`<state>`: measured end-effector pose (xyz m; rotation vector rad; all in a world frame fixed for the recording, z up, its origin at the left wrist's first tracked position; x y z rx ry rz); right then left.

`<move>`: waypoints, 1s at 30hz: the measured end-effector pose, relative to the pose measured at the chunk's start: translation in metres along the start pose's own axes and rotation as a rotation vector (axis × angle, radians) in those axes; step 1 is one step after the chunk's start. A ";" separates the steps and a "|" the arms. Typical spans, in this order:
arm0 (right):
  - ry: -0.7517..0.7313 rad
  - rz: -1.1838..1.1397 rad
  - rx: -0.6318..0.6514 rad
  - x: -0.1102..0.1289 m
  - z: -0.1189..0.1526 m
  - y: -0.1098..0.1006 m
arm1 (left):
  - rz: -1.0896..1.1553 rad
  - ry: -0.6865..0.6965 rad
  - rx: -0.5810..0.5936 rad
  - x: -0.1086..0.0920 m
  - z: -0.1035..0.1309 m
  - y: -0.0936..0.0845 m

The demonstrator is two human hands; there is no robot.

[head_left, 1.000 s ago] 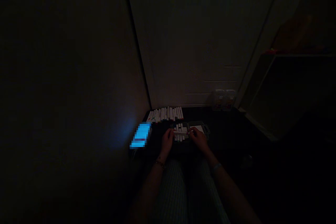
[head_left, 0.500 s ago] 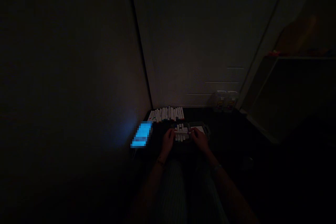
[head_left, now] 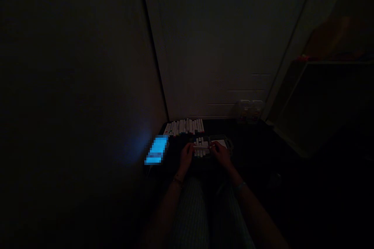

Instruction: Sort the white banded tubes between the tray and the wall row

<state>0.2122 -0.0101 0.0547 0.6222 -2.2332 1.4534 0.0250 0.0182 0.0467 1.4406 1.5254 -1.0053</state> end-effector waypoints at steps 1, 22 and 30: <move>-0.007 0.001 0.002 0.001 0.000 0.000 | 0.004 0.001 0.005 0.000 0.000 0.000; -0.020 -0.023 -0.011 0.002 0.002 -0.002 | 0.009 -0.006 0.002 -0.002 0.001 0.001; -0.022 -0.024 -0.009 0.004 0.000 -0.002 | 0.007 -0.001 0.018 -0.003 0.002 0.001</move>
Point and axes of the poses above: each hand's wrist, its own z-axis away from the middle knuckle, its own y-axis out of the palm, x = y × z, the point moved 3 cm from there along -z, towards the middle knuckle, and after that the axes turned 11 degrees about z, right-handed, at the moved point
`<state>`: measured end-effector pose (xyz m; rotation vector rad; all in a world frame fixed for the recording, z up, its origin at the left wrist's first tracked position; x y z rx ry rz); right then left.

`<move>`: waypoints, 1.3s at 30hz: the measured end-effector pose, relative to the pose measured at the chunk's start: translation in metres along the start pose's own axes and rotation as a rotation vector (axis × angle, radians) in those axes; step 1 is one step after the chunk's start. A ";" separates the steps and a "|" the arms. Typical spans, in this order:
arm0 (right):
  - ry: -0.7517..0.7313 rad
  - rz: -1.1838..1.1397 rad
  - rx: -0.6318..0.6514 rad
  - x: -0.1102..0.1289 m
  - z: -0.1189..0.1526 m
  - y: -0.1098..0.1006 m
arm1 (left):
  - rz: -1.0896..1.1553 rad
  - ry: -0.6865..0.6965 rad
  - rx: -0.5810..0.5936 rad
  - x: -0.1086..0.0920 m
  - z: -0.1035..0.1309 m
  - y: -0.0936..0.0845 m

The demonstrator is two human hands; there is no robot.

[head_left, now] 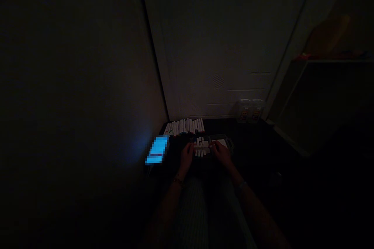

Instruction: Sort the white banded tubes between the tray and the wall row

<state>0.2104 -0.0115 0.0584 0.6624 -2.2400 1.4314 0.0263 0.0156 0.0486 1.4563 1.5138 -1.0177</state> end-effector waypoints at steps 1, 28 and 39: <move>0.002 0.003 0.004 0.000 0.000 0.000 | 0.003 -0.004 0.000 -0.001 0.000 0.000; -0.011 0.049 -0.033 -0.008 -0.001 0.005 | 0.004 0.029 0.005 0.006 -0.001 -0.001; -0.017 -0.007 -0.046 -0.010 -0.001 0.006 | -0.001 0.008 0.002 0.010 -0.003 -0.002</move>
Point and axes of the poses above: each hand's wrist, its own z-axis away from the middle knuckle, its own y-axis out of the palm, x = y × z, the point moved 3 cm from there along -z, towards the middle knuckle, and after that the axes turned 11 degrees about z, right-handed, at the moved point
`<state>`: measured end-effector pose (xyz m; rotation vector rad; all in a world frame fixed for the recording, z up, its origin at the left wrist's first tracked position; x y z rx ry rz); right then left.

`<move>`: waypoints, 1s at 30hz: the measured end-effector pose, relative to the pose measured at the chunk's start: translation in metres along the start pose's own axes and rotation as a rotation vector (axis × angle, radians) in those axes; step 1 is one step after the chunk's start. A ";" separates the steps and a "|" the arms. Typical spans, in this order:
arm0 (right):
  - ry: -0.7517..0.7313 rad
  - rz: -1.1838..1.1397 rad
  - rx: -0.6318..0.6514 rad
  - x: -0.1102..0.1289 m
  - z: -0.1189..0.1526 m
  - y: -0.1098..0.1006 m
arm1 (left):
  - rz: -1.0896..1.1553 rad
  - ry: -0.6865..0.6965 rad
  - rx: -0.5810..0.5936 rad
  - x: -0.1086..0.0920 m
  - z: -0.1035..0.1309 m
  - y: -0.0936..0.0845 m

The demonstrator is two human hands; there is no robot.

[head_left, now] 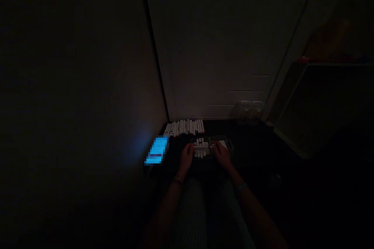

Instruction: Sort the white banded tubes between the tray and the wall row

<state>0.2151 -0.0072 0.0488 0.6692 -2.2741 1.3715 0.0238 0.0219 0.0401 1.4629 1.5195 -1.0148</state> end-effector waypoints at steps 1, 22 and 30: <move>0.001 0.006 0.007 0.000 0.000 0.000 | 0.000 0.000 -0.001 0.000 0.000 0.000; -0.014 -0.002 0.002 -0.001 -0.001 0.002 | 0.009 0.000 -0.011 0.000 -0.001 0.001; -0.003 0.012 0.017 0.001 -0.001 0.002 | 0.094 -0.042 0.024 0.007 -0.002 0.003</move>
Point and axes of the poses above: each hand's wrist, its own z-axis away from the middle knuckle, its own y-axis out of the palm, x = y × z, the point moved 3 cm from there along -z, towards the middle knuckle, and after that the axes turned 11 degrees about z, right-handed, at the moved point
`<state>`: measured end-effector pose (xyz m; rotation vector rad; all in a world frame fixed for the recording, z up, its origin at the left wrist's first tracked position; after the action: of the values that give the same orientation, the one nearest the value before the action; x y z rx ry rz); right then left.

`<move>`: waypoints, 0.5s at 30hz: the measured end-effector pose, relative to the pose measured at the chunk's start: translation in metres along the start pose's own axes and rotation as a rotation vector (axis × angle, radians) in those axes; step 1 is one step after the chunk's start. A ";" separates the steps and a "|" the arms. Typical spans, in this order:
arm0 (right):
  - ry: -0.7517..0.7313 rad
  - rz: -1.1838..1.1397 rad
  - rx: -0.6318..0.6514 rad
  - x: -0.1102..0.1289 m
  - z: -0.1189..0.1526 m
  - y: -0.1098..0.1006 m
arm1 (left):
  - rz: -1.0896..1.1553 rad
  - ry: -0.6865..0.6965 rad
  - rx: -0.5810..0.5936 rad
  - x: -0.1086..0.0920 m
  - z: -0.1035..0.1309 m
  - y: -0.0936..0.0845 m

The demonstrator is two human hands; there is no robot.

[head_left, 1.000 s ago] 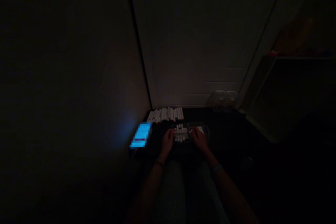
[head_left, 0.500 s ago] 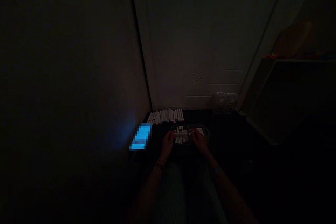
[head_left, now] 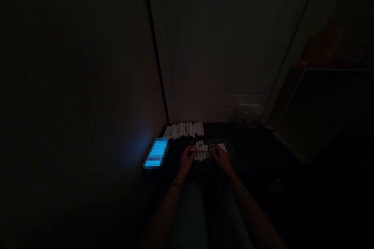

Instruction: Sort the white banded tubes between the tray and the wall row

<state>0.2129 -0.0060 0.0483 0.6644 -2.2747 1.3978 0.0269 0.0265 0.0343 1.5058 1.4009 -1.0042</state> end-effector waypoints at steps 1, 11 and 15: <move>-0.003 -0.001 0.000 0.000 0.000 0.000 | 0.002 -0.004 0.006 0.001 0.000 0.000; 0.002 0.010 0.008 0.004 0.001 -0.003 | -0.062 0.020 -0.003 -0.001 0.001 -0.002; 0.007 0.012 0.019 0.005 0.001 -0.003 | -0.084 0.041 -0.002 -0.001 0.001 -0.001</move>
<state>0.2111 -0.0090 0.0529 0.6520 -2.2667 1.4265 0.0253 0.0254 0.0345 1.4838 1.5045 -1.0285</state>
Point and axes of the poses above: each hand's wrist, its own z-axis away from the middle knuckle, its own y-axis out of the palm, x = y × z, the point moved 3 cm from there along -z, towards the middle knuckle, and after that the axes turned 11 degrees about z, right-handed, at the moved point
